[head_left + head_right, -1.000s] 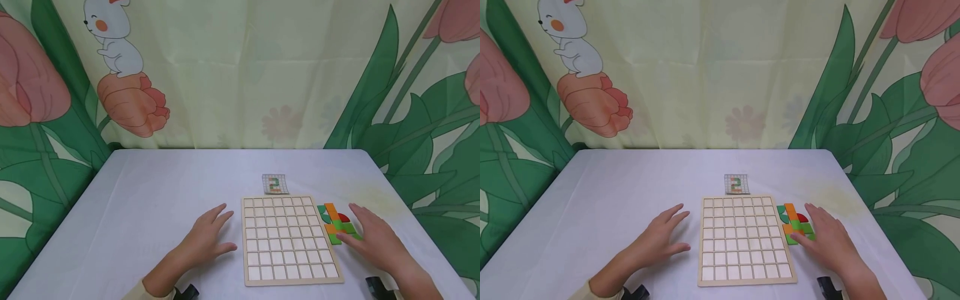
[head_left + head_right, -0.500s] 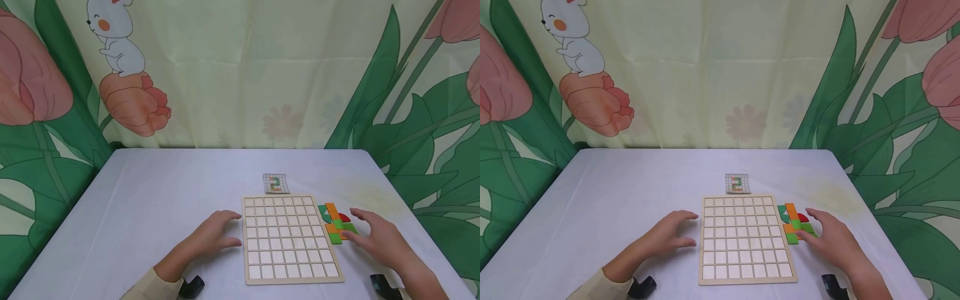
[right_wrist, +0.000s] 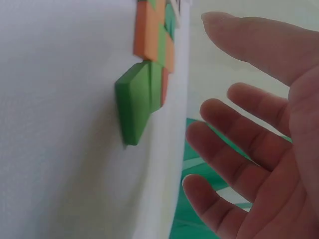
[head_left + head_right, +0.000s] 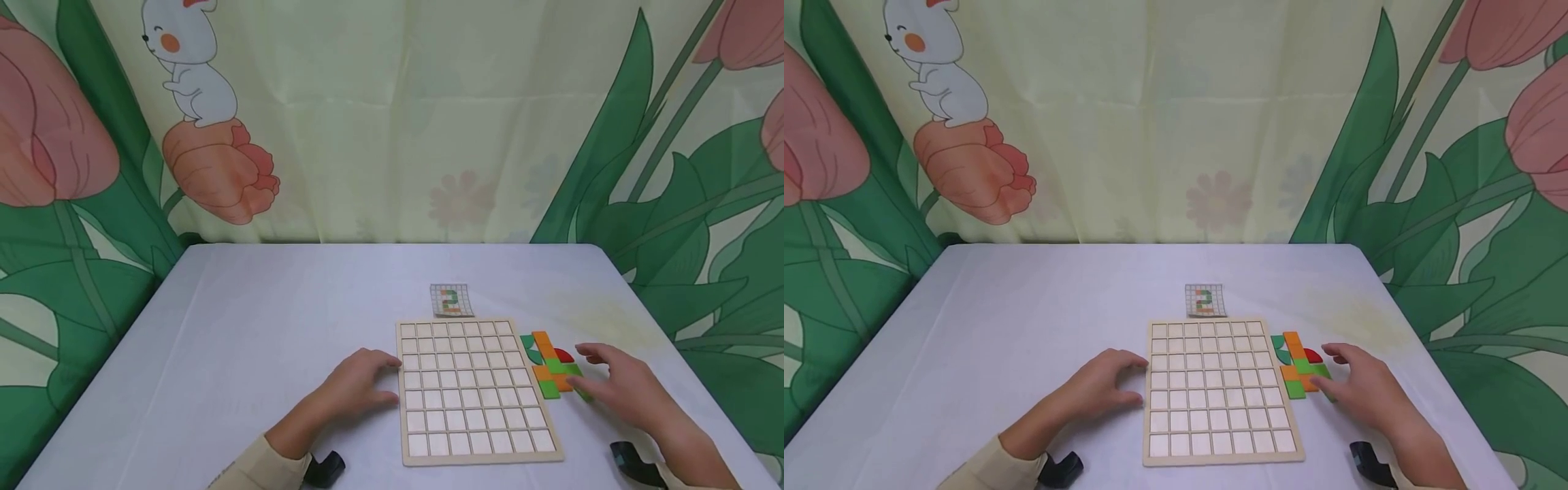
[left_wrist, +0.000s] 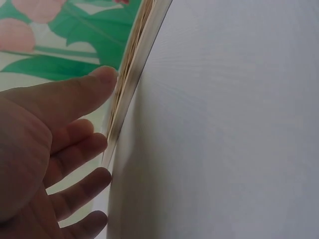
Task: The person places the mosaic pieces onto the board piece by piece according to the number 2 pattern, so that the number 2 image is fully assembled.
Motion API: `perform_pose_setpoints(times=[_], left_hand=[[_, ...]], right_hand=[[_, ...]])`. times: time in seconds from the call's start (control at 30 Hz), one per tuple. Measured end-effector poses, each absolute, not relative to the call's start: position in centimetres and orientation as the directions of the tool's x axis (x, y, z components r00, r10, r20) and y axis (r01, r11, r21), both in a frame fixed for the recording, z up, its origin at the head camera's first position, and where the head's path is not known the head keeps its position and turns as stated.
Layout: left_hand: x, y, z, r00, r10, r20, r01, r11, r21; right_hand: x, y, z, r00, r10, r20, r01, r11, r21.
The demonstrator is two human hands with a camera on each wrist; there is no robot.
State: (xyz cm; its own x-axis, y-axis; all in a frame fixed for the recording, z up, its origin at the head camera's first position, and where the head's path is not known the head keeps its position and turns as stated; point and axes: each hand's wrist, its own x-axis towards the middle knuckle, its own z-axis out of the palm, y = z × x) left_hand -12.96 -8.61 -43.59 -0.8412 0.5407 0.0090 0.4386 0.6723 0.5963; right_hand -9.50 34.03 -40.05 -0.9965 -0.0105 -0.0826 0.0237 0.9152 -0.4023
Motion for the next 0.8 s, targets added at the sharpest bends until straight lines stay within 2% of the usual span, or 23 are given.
perform_pose_setpoints(times=[0.3, 0.8], left_hand=[[-12.6, -8.3, -43.6, -0.84, 0.542, 0.014, 0.451, 0.684, 0.573], [-12.5, -7.8, -43.4, -0.822, 0.566, 0.06, 0.5, 0.668, 0.552]], right_hand=[[-10.2, 35.2, -41.2, -0.991, 0.033, -0.133, 0.084, 0.915, -0.395], [-10.7, 35.3, -41.4, -0.995, 0.0, -0.098, 0.038, 0.918, -0.394]])
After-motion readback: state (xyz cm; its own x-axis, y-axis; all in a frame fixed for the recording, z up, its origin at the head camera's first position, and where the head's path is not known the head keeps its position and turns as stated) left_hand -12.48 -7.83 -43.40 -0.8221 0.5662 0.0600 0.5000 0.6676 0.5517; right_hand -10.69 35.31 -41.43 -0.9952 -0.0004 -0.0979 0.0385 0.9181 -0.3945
